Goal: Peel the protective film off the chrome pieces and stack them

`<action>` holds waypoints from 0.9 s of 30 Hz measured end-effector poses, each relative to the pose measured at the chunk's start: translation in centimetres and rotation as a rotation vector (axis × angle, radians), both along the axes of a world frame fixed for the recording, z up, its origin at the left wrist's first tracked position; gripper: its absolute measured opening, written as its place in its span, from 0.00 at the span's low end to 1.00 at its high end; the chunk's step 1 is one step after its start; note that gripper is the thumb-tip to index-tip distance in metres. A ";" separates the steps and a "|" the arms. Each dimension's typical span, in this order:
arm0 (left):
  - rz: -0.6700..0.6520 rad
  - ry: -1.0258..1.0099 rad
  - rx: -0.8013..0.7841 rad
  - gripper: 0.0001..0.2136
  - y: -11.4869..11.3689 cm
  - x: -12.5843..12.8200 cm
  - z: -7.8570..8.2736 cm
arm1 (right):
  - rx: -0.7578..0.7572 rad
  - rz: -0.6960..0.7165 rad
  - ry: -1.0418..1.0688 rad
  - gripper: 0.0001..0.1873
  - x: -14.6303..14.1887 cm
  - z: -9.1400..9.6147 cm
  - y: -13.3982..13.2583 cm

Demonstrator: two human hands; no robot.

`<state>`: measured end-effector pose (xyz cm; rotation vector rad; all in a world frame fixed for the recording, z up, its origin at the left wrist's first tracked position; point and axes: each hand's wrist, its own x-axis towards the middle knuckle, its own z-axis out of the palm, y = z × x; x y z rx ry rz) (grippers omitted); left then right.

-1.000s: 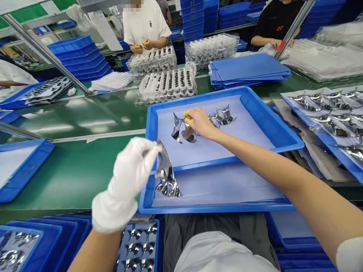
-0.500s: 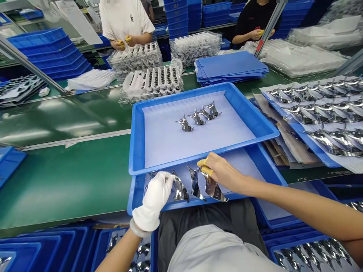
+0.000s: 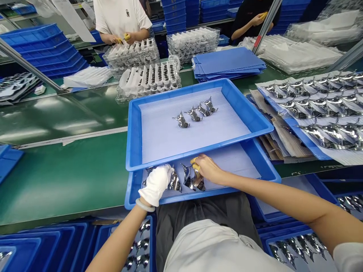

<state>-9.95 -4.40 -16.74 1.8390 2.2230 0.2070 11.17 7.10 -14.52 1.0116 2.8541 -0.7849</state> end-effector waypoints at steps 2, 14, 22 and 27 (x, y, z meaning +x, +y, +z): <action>-0.020 0.028 -0.035 0.13 0.3 0.2 -0.2 | -0.022 0.002 -0.045 0.22 -0.9 -0.3 0.4; -0.049 0.076 -0.008 0.14 -0.3 -0.3 -0.6 | -0.026 0.122 -0.159 0.27 -1.9 -0.6 0.7; -0.074 0.027 0.038 0.13 -0.8 -1.4 -0.6 | 0.049 0.114 -0.198 0.28 0.9 -1.4 1.8; -0.150 0.021 0.041 0.16 -1.0 -1.3 -2.1 | 0.143 0.106 -0.199 0.23 0.9 -2.7 1.2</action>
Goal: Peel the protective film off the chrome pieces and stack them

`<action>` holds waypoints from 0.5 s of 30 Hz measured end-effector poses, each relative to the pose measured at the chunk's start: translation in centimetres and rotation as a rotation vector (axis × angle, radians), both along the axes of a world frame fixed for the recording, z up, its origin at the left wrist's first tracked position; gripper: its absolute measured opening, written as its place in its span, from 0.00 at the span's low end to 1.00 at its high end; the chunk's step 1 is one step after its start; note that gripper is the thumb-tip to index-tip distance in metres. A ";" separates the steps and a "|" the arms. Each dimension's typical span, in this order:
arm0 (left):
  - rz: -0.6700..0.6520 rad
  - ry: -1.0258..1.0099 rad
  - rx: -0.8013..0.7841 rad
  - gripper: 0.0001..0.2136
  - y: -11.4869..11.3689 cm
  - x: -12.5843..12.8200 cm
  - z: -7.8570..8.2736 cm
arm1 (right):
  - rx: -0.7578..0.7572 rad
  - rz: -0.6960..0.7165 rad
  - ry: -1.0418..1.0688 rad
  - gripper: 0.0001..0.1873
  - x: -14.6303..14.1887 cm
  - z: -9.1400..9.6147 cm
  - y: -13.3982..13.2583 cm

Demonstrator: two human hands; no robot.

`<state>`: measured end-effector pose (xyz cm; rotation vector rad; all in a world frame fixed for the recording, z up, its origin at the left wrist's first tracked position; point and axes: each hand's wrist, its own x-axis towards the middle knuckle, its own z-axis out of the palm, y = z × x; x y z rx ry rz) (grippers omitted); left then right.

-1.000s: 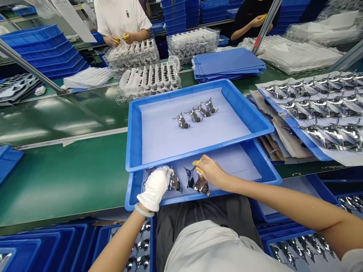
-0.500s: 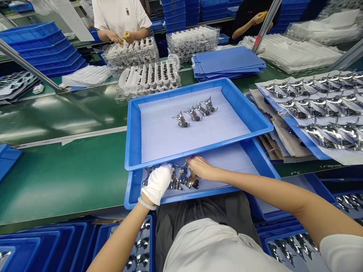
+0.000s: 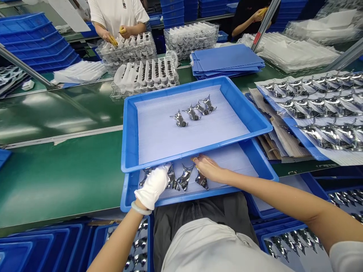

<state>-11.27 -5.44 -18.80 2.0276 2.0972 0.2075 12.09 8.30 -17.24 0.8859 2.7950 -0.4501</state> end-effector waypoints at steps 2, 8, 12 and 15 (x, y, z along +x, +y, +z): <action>-0.034 0.007 -0.003 0.16 -0.1 -0.1 -0.4 | 0.040 0.007 0.004 0.19 -0.3 -0.3 -0.3; -0.087 -0.004 0.022 0.17 0.4 -0.3 0.3 | 0.046 0.138 0.036 0.12 -2.0 -0.9 -0.7; -0.051 -0.039 0.046 0.17 -0.1 -0.4 2.3 | 0.029 0.218 0.053 0.09 -3.0 -0.7 -0.5; -0.004 -0.071 0.047 0.17 -1.3 -0.5 4.1 | 0.028 0.249 0.074 0.10 -3.2 -0.2 -0.3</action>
